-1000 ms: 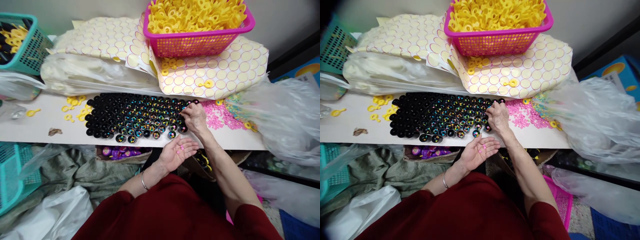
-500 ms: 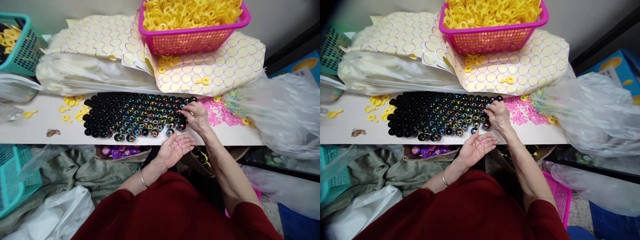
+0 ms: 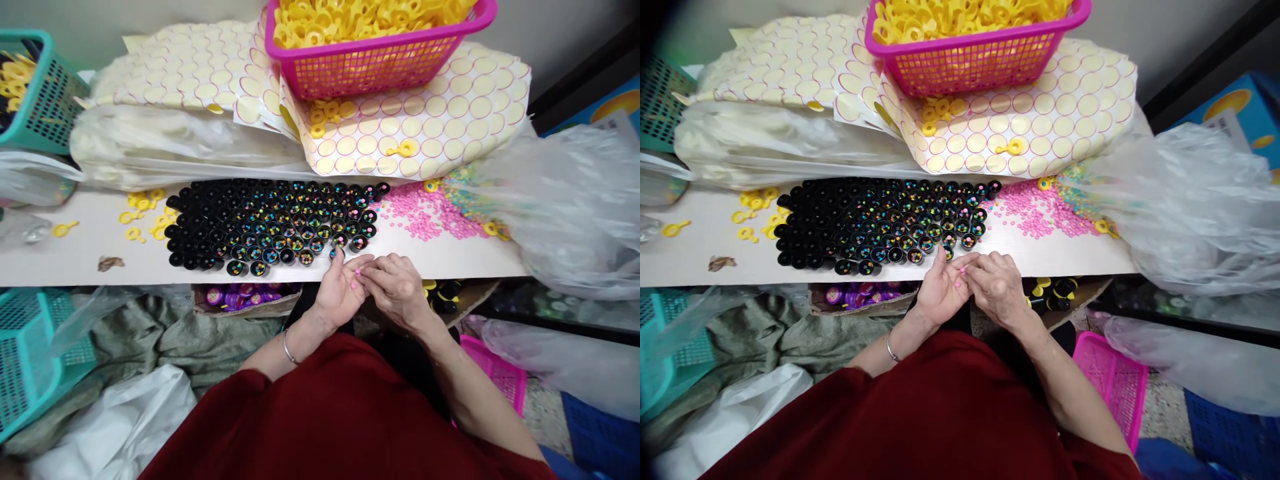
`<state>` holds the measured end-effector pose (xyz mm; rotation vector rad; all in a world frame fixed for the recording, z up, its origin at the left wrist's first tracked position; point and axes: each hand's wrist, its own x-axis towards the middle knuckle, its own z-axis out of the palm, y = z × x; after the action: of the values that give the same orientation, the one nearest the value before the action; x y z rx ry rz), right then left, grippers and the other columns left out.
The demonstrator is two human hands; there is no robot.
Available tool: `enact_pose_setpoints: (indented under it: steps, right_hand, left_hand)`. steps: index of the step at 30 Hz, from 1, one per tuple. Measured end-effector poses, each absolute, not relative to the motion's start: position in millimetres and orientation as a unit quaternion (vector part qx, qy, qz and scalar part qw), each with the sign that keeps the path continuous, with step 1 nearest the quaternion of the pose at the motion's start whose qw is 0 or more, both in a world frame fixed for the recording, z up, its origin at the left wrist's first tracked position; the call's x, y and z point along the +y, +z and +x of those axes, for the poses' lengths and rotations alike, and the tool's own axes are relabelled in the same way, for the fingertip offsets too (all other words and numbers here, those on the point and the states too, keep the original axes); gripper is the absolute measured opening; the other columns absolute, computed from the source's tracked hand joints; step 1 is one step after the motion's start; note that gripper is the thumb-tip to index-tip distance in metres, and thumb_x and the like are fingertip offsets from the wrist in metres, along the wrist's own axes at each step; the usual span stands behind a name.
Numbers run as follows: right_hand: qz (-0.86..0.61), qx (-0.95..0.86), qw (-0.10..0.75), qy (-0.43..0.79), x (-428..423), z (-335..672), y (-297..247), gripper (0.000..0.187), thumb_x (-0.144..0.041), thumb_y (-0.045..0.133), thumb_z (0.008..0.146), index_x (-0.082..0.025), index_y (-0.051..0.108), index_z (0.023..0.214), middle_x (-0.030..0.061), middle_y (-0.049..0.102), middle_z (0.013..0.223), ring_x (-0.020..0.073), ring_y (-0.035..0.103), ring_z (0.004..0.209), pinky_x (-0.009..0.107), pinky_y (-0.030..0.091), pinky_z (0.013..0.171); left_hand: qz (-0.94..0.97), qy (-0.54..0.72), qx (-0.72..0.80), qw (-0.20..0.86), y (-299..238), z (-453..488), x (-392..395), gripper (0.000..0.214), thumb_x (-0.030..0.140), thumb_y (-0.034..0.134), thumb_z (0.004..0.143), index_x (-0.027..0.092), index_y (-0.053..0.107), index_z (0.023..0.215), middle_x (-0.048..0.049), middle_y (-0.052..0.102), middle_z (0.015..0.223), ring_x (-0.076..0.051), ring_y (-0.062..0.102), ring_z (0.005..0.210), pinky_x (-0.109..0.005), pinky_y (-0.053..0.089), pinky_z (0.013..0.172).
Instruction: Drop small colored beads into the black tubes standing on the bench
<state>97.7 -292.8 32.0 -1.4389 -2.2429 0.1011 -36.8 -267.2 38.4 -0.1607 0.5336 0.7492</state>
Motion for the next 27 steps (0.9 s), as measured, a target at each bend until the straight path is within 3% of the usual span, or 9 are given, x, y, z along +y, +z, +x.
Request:
enact_pose_setpoints:
  steps: [5,14,17,22,27]
  right_hand:
    - [-0.509,-0.833,0.215,0.002,-298,94,34,0.02,-0.021,0.049,0.09,-0.017,0.066,0.079,0.0049,0.062,0.076,0.0145,0.049,0.073,0.031,0.031,0.066]
    - [-0.543,-0.762,0.353,0.022,-300,107,23,0.012,-0.019,0.054,0.087,-0.018,0.065,0.083,0.0033,0.059,0.073,0.0142,0.049,0.069,0.03,0.037,0.065]
    - [-0.55,-0.763,0.339,0.009,-301,109,23,0.013,-0.018,0.054,0.086,-0.018,0.064,0.078,0.0031,0.058,0.071,0.0139,0.047,0.067,0.03,0.036,0.063]
    - [-0.555,-0.775,0.3,0.024,-302,110,27,0.016,-0.02,0.052,0.088,-0.017,0.065,0.079,0.0041,0.058,0.073,0.014,0.049,0.069,0.03,0.038,0.065]
    - [-0.564,-0.78,0.267,0.054,-298,112,27,0.021,-0.021,0.047,0.09,-0.016,0.066,0.082,0.0054,0.057,0.075,0.0147,0.051,0.071,0.029,0.038,0.065]
  left_hand:
    - [-0.085,0.362,0.264,0.89,40,-35,-270,0.066,0.051,0.02,0.096,0.004,0.066,0.095,-0.0073,0.063,0.067,-0.01,0.058,0.06,-0.018,0.044,0.061]
    - [-0.062,0.353,0.281,0.89,40,-29,-274,0.062,0.052,0.027,0.095,0.006,0.067,0.084,-0.0077,0.061,0.068,-0.011,0.059,0.066,-0.022,0.046,0.069]
    - [-0.052,0.355,0.28,0.89,39,-28,-275,0.062,0.053,0.027,0.095,0.006,0.067,0.082,-0.0078,0.06,0.07,-0.012,0.06,0.069,-0.022,0.045,0.071]
    - [-0.043,0.36,0.292,0.885,38,-26,-276,0.057,0.051,0.034,0.094,0.006,0.067,0.081,-0.0051,0.058,0.068,-0.005,0.049,0.055,-0.018,0.041,0.061]
    - [-0.032,0.372,0.284,0.883,38,-24,-277,0.055,0.047,0.033,0.095,0.007,0.068,0.083,-0.0053,0.057,0.068,-0.009,0.055,0.064,-0.023,0.043,0.076]
